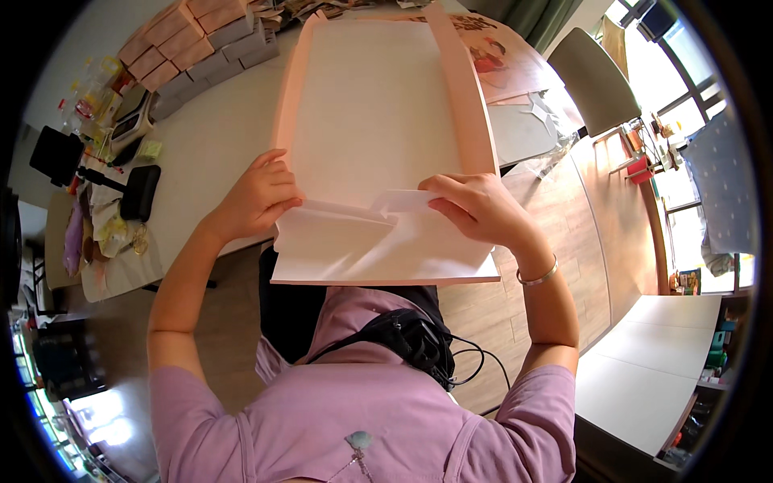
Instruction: The person assembles a pink cardboard box by folding the side flaps and securing them into place. They then pick up a matching pink lid with a geometric pattern and place it on top of the assembled box base.
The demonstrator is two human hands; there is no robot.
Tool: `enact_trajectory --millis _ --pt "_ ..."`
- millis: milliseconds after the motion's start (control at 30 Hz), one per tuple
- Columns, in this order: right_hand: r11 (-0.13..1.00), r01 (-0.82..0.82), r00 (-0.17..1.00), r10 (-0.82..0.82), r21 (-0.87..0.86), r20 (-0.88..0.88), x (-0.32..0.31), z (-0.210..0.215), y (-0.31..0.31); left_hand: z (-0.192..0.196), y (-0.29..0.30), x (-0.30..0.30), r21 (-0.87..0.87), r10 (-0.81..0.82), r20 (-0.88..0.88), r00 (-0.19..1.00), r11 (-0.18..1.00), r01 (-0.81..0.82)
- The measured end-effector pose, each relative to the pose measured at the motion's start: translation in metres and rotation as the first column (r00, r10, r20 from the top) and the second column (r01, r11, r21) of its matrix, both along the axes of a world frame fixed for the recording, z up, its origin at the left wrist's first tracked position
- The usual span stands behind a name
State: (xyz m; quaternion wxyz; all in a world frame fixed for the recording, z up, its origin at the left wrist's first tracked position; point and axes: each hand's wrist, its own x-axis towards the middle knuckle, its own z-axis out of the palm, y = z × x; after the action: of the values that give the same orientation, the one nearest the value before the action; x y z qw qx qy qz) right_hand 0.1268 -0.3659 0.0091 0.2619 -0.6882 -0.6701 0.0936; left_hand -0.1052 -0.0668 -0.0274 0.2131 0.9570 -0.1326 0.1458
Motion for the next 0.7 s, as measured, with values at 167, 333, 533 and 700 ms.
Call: enact_trajectory --millis 167,333,533,700 --pt "0.998 -0.061 0.996 0.059 0.032 0.065 -0.0031 -0.0062 0.0022 -0.0002 0.002 0.0016 -0.006 -0.013 -0.025 1.0 1.0 0.013" --pt "0.997 -0.066 0.995 0.068 -0.03 0.068 -0.0011 0.0023 0.0027 0.0032 0.0031 0.0002 0.005 -0.031 -0.051 0.998 1.0 0.031" --pt "0.995 -0.097 0.993 0.096 0.007 0.062 -0.0045 -0.0004 0.0065 -0.0011 0.0018 0.0007 -0.014 0.002 -0.056 0.998 1.0 -0.003" --pt "0.997 -0.067 0.996 0.064 0.044 0.055 -0.0023 0.0027 0.0039 -0.0005 0.0018 0.0 -0.034 0.016 -0.056 0.998 0.999 -0.018"
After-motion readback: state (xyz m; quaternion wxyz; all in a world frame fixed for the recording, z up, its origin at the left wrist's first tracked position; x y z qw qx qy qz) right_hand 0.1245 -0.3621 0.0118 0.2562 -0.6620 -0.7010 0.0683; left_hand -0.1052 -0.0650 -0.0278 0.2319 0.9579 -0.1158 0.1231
